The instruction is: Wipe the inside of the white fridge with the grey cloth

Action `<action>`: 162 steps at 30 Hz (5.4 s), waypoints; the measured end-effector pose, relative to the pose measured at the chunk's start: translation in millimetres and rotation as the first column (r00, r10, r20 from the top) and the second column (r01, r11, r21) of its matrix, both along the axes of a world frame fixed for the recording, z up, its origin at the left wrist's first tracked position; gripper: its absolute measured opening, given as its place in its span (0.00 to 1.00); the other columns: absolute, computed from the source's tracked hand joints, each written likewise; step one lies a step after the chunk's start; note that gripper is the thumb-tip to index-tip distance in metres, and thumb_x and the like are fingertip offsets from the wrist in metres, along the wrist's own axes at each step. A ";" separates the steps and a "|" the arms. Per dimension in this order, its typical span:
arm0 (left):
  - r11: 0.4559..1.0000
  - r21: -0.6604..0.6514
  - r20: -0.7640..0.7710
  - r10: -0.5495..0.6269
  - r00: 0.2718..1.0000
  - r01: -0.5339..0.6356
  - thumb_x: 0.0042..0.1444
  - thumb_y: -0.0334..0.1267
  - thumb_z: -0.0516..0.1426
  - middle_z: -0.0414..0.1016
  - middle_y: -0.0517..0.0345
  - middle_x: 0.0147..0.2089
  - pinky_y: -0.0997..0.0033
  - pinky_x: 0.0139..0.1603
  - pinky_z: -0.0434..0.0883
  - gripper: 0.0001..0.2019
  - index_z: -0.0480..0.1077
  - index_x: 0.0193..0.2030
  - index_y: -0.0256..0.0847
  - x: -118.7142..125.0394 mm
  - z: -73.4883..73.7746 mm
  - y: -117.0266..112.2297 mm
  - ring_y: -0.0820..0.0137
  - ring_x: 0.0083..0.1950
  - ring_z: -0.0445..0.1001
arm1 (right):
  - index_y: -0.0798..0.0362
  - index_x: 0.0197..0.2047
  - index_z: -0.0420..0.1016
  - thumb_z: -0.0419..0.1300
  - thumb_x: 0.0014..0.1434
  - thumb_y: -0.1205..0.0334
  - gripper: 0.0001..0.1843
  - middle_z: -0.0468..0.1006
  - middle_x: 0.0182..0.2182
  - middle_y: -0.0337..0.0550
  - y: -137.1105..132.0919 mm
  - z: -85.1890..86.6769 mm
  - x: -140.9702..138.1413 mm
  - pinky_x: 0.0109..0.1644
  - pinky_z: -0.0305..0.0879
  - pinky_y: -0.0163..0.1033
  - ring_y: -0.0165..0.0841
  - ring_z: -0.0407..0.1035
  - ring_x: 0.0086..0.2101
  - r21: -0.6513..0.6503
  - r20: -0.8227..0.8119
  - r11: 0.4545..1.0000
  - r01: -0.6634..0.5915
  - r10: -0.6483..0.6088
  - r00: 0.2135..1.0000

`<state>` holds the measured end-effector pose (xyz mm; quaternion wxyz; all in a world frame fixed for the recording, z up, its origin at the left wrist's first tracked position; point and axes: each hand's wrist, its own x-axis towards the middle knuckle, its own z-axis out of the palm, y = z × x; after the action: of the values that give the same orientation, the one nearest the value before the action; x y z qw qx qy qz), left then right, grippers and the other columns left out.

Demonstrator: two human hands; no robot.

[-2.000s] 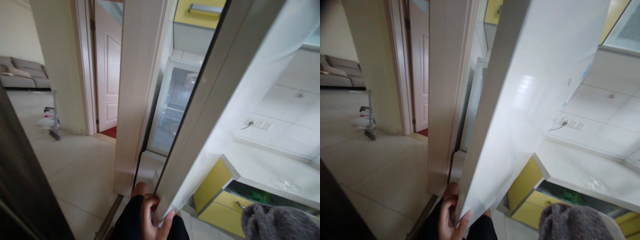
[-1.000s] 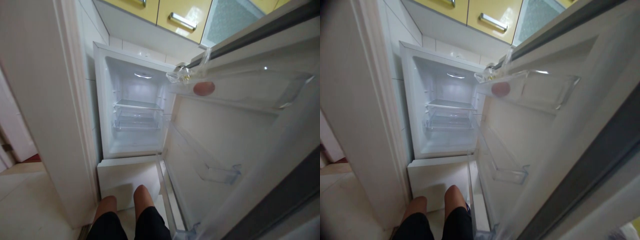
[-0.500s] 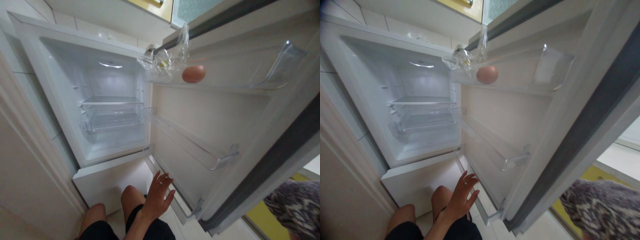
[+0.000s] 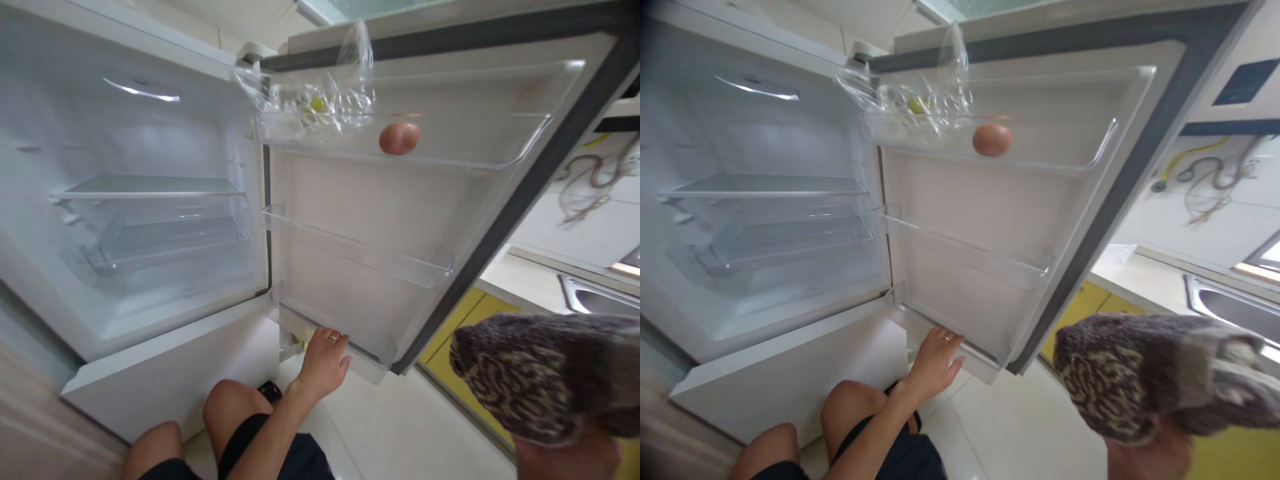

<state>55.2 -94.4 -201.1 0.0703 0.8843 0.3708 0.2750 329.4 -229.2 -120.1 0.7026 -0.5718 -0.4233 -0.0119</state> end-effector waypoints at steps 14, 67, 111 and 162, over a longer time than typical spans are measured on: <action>0.982 -0.092 -0.006 -0.164 0.986 0.163 0.60 0.39 0.61 0.81 0.45 0.56 0.52 0.62 0.70 0.25 0.70 0.64 0.38 16.5 5.6 34.0 0.55 0.58 0.77 | 0.53 0.28 0.81 0.70 0.41 0.37 0.25 0.80 0.23 0.43 89.7 2.7 -43.8 0.29 0.72 0.42 0.39 0.73 0.26 -0.322 0.006 0.942 -0.097 0.105 0.994; 0.950 -0.136 0.174 -0.258 0.950 0.282 0.65 0.40 0.54 0.66 0.39 0.71 0.36 0.77 0.50 0.31 0.57 0.74 0.39 35.8 -22.9 37.3 0.50 0.77 0.56 | 0.54 0.59 0.72 0.47 0.67 0.66 0.21 0.81 0.53 0.55 284.6 37.2 -296.6 0.47 0.74 0.47 0.48 0.79 0.47 -0.631 0.760 0.751 0.196 0.649 -0.041; 0.922 0.208 0.321 0.251 0.913 -0.327 0.64 0.21 0.49 0.78 0.47 0.62 0.57 0.66 0.75 0.23 0.75 0.60 0.38 -101.7 -41.9 90.6 0.62 0.67 0.73 | 0.56 0.49 0.81 0.63 0.58 0.61 0.16 0.85 0.46 0.51 315.5 -20.9 -212.7 0.47 0.69 0.36 0.38 0.78 0.43 -0.964 0.211 0.227 0.140 0.970 -0.118; 0.969 0.142 0.194 0.172 0.966 -0.202 0.61 0.25 0.55 0.78 0.45 0.55 0.46 0.72 0.67 0.20 0.76 0.59 0.37 -88.0 -19.9 88.7 0.57 0.62 0.74 | 0.51 0.64 0.72 0.54 0.66 0.59 0.24 0.77 0.61 0.49 288.0 -19.1 -191.7 0.51 0.71 0.44 0.47 0.75 0.55 -0.829 0.545 0.541 0.143 0.838 -0.011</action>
<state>-32.8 -5.7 -221.0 0.0058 0.8194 0.4216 0.3883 137.7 58.8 -139.2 -0.0709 -0.4729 -0.8782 -0.0108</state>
